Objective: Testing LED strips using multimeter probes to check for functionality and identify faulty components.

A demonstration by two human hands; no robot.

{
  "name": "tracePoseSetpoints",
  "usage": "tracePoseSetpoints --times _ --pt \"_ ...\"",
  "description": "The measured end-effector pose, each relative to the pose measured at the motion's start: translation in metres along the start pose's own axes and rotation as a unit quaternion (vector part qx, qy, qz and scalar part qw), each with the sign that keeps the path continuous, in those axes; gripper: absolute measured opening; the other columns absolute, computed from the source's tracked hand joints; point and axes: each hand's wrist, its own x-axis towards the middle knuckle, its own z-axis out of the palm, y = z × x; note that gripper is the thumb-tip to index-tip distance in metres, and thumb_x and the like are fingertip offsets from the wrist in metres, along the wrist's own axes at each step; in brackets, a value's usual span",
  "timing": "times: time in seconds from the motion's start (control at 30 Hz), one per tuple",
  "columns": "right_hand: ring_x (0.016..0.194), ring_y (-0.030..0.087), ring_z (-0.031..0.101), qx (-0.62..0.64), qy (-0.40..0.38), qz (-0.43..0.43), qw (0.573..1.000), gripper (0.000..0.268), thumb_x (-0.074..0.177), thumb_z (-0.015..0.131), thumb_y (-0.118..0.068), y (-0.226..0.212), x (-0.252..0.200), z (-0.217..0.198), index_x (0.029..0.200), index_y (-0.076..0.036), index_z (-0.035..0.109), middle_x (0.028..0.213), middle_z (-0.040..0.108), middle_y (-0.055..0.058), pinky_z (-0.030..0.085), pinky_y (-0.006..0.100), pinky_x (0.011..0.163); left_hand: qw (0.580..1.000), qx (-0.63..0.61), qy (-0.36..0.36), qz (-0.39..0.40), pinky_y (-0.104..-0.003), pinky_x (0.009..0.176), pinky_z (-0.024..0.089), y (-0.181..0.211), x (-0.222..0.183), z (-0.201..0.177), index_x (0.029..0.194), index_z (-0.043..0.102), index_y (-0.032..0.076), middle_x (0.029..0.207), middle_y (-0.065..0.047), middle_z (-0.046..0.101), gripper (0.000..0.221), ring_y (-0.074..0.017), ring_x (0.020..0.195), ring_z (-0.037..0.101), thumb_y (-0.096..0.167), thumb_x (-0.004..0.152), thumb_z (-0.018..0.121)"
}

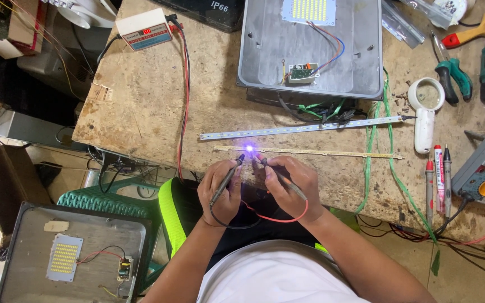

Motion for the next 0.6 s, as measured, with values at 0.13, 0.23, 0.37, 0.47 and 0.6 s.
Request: tracePoseSetpoints --times 0.13,0.23,0.37,0.47,0.6 --pt "0.074 0.035 0.075 -0.002 -0.004 0.001 1.0 0.011 0.092 0.073 -0.016 -0.0005 0.0003 -0.0008 0.093 -0.005 0.074 0.08 0.075 0.014 0.058 0.036 0.061 1.0 0.003 -0.001 0.001 -0.035 0.064 0.063 -0.001 -0.0012 0.0005 0.106 0.067 0.007 0.093 -0.008 0.069 0.01 -0.0272 0.08 0.073 0.014 0.099 0.067" --pt "0.074 0.037 0.075 0.003 -0.002 -0.007 1.0 0.012 0.093 0.072 -0.016 -0.0002 0.0003 -0.0008 0.094 -0.004 0.074 0.08 0.074 0.015 0.057 0.036 0.059 1.0 -0.002 0.002 -0.008 -0.035 0.062 0.063 -0.0011 -0.001 0.0006 0.106 0.068 0.008 0.093 -0.008 0.069 0.01 -0.0274 0.078 0.073 0.016 0.1 0.067" --pt "0.074 0.036 0.075 0.005 -0.003 -0.008 1.0 0.012 0.093 0.072 -0.015 -0.0004 0.0005 -0.0007 0.093 -0.004 0.074 0.08 0.074 0.015 0.058 0.035 0.059 1.0 0.008 0.003 -0.006 -0.034 0.063 0.063 -0.0021 -0.0021 0.0009 0.107 0.068 0.008 0.095 -0.007 0.069 0.011 -0.0263 0.079 0.073 0.017 0.1 0.066" --pt "0.073 0.036 0.075 0.004 -0.004 -0.008 1.0 0.013 0.093 0.072 -0.016 -0.0004 -0.0004 -0.0007 0.094 -0.004 0.074 0.08 0.074 0.015 0.058 0.035 0.059 1.0 0.011 0.002 -0.007 -0.034 0.063 0.063 -0.0015 -0.0025 0.0008 0.106 0.068 0.008 0.095 -0.007 0.069 0.011 -0.0261 0.079 0.073 0.018 0.101 0.066" --pt "0.074 0.037 0.075 0.005 -0.006 -0.009 1.0 0.013 0.093 0.072 -0.016 0.0007 0.0003 -0.0009 0.094 -0.004 0.074 0.08 0.074 0.016 0.057 0.035 0.058 1.0 0.015 0.002 -0.005 -0.033 0.063 0.063 -0.001 -0.0016 0.0013 0.105 0.067 0.008 0.094 -0.007 0.068 0.011 -0.0259 0.079 0.074 0.018 0.101 0.066"
